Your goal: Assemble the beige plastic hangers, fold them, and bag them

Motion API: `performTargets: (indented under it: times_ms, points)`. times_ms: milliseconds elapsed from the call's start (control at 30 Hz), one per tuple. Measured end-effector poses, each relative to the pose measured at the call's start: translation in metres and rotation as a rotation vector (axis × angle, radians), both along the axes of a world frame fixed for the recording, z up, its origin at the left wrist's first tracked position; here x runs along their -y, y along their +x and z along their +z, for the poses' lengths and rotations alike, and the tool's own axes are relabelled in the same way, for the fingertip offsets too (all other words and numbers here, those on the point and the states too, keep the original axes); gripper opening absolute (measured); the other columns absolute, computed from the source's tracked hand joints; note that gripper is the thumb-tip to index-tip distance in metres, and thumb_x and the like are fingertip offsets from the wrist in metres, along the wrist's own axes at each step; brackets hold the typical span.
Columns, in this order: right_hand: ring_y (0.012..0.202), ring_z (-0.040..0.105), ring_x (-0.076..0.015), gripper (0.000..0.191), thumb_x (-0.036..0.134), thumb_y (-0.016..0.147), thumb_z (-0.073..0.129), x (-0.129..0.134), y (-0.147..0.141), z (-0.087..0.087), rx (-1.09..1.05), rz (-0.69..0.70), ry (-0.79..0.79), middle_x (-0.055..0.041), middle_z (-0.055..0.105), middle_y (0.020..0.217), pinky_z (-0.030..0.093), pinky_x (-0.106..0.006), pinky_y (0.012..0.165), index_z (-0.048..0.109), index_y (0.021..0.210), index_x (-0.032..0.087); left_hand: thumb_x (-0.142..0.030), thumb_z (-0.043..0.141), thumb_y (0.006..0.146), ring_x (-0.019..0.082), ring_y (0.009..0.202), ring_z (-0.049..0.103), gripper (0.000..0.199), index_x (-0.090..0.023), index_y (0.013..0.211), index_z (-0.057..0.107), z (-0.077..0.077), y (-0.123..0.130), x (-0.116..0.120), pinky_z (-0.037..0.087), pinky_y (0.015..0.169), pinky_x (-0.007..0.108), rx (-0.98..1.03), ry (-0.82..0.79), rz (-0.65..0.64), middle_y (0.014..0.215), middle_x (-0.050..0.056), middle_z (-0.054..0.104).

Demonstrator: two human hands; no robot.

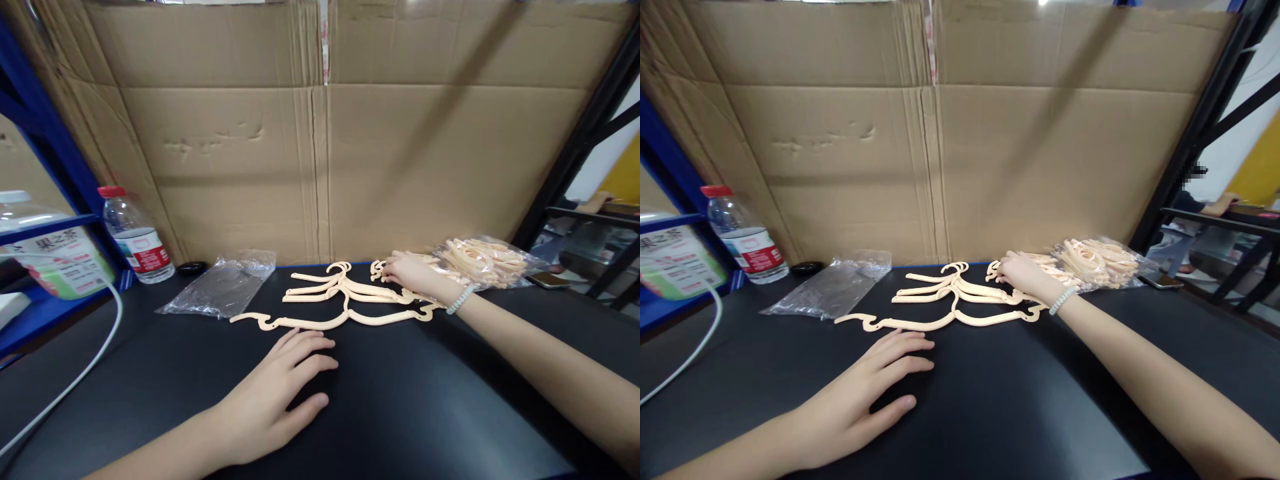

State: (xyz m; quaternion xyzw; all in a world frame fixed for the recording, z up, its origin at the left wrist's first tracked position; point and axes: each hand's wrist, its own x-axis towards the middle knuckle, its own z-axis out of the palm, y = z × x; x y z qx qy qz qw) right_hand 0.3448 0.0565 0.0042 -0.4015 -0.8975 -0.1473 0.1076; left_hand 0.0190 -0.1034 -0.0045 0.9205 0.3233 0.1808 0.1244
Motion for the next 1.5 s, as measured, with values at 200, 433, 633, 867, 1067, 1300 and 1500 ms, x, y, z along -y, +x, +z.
performTargets:
  times_ms: [200, 433, 633, 867, 1067, 1300, 1500]
  points:
    - [0.079, 0.053, -0.0208, 0.020, 0.015, 0.088, 0.055, 0.005, 0.002, 0.007, 0.008, -0.026, 0.075, -0.0062, 0.065, 0.077, 0.036, -0.032, 0.073, 0.065, 0.072, 0.017, -0.023, 0.054, 0.089, 0.027, 0.128, 0.045, 0.029, -0.028, 0.117, 0.061, -0.003, 0.001, 0.001, 0.036, 0.110, 0.045, 0.088, 0.015, 0.036, 0.132, 0.007, 0.057]
    - [0.075, 0.058, -0.0214, 0.017, 0.023, 0.087, 0.050, 0.031, 0.008, 0.036, -0.340, -0.115, 0.194, -0.0085, 0.065, 0.076, 0.042, -0.034, 0.069, 0.063, 0.079, 0.016, -0.023, 0.051, 0.091, 0.026, 0.126, 0.048, 0.028, -0.027, 0.117, 0.060, 0.001, 0.001, 0.001, 0.040, 0.107, 0.042, 0.135, -0.060, 0.024, 0.132, 0.007, 0.056]
    - [0.063, 0.064, -0.0167, 0.014, 0.032, 0.079, 0.062, 0.080, -0.040, 0.046, -1.044, -0.036, -0.413, -0.0042, 0.071, 0.073, 0.048, -0.028, 0.057, 0.061, 0.082, 0.018, -0.032, 0.052, 0.093, 0.021, 0.102, 0.062, 0.025, -0.025, 0.116, 0.060, 0.003, 0.007, -0.002, 0.051, 0.090, 0.035, 0.405, -0.352, 0.106, 0.114, 0.006, 0.065]
    - [0.076, 0.071, -0.0191, 0.008, 0.025, 0.081, 0.064, 0.124, -0.105, 0.009, -0.991, 0.252, -0.944, -0.0036, 0.073, 0.075, 0.054, -0.029, 0.069, 0.060, 0.084, 0.018, -0.043, 0.065, 0.085, 0.014, 0.069, 0.061, 0.033, -0.014, 0.100, 0.061, -0.002, 0.023, -0.006, 0.049, 0.062, 0.027, 0.830, -0.768, 0.208, 0.091, 0.007, 0.066]
    - [0.075, 0.066, -0.0158, 0.012, 0.031, 0.090, 0.058, 0.129, -0.107, 0.013, -0.842, 0.326, -0.740, -0.0024, 0.070, 0.082, 0.049, -0.025, 0.065, 0.063, 0.090, 0.019, -0.041, 0.069, 0.082, 0.012, 0.066, 0.056, 0.029, -0.013, 0.084, 0.062, 0.001, 0.023, -0.004, 0.045, 0.063, 0.025, 0.991, -0.848, 0.319, 0.073, 0.001, 0.062]
    - [0.071, 0.060, -0.0201, 0.020, 0.010, 0.085, 0.050, 0.072, -0.044, 0.010, -0.250, -0.021, -0.084, -0.0053, 0.066, 0.074, 0.042, -0.030, 0.063, 0.065, 0.076, 0.018, -0.044, 0.063, 0.087, 0.011, 0.063, 0.057, 0.031, -0.015, 0.083, 0.053, 0.003, 0.022, -0.003, 0.044, 0.060, 0.024, 1.033, -0.937, 0.294, 0.080, 0.004, 0.067]
    - [0.075, 0.059, -0.0215, 0.022, 0.006, 0.081, 0.054, 0.052, -0.029, 0.000, -0.057, -0.093, -0.022, -0.0073, 0.066, 0.074, 0.039, -0.029, 0.063, 0.070, 0.071, 0.017, -0.046, 0.064, 0.086, 0.011, 0.061, 0.058, 0.033, -0.015, 0.085, 0.053, 0.001, 0.020, -0.005, 0.045, 0.059, 0.024, 1.028, -0.951, 0.311, 0.077, 0.004, 0.067]
